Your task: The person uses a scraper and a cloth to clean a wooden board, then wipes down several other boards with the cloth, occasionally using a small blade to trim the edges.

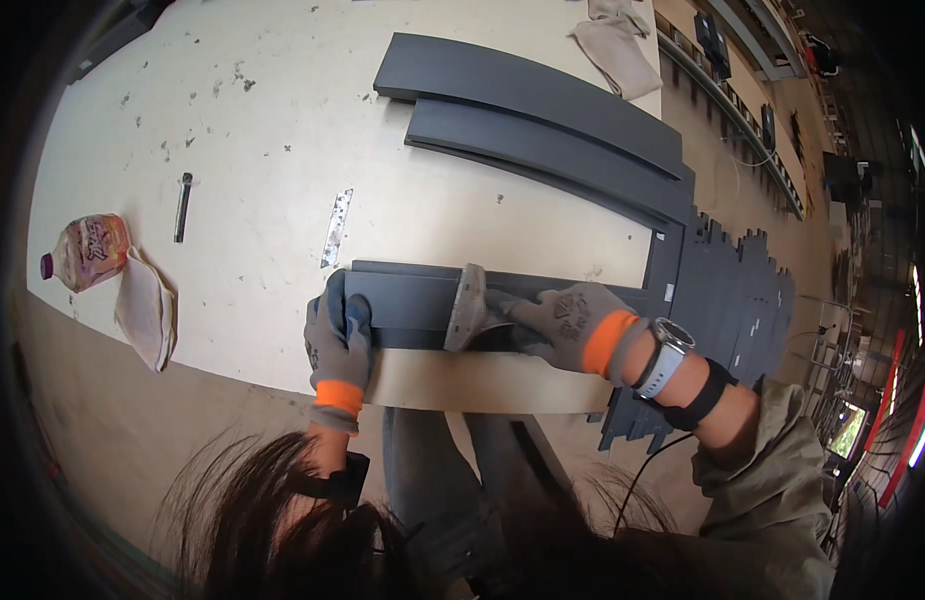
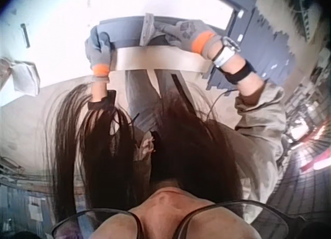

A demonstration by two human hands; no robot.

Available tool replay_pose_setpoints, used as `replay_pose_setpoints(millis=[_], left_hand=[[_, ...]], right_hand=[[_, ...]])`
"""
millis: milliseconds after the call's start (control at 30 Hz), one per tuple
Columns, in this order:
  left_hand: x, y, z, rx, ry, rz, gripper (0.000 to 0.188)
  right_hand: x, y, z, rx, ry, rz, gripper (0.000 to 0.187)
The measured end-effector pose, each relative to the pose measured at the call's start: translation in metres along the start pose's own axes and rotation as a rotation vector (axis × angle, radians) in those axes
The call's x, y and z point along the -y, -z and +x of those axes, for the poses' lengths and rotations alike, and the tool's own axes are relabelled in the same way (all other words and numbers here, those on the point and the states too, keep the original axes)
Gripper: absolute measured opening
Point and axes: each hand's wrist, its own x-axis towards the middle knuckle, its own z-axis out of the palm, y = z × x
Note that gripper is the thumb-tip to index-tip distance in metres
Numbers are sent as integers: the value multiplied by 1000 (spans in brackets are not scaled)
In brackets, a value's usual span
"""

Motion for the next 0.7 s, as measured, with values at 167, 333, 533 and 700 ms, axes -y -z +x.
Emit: replay_pose_setpoints(millis=[167,333,533,700], left_hand=[[0,3,-1,0,3,-9,40],[2,0,2,28,-4,-61,40],[8,1,-3,-33,-36,-50,39],[-6,2,3,-6,95,-180,36]], right_hand=[[-2,-5,-9,-21,-44,27,46],[19,1,24,-156,82,79,55],[33,16,14,-21,-14,38,54],[44,31,32,-91,64,32,51]])
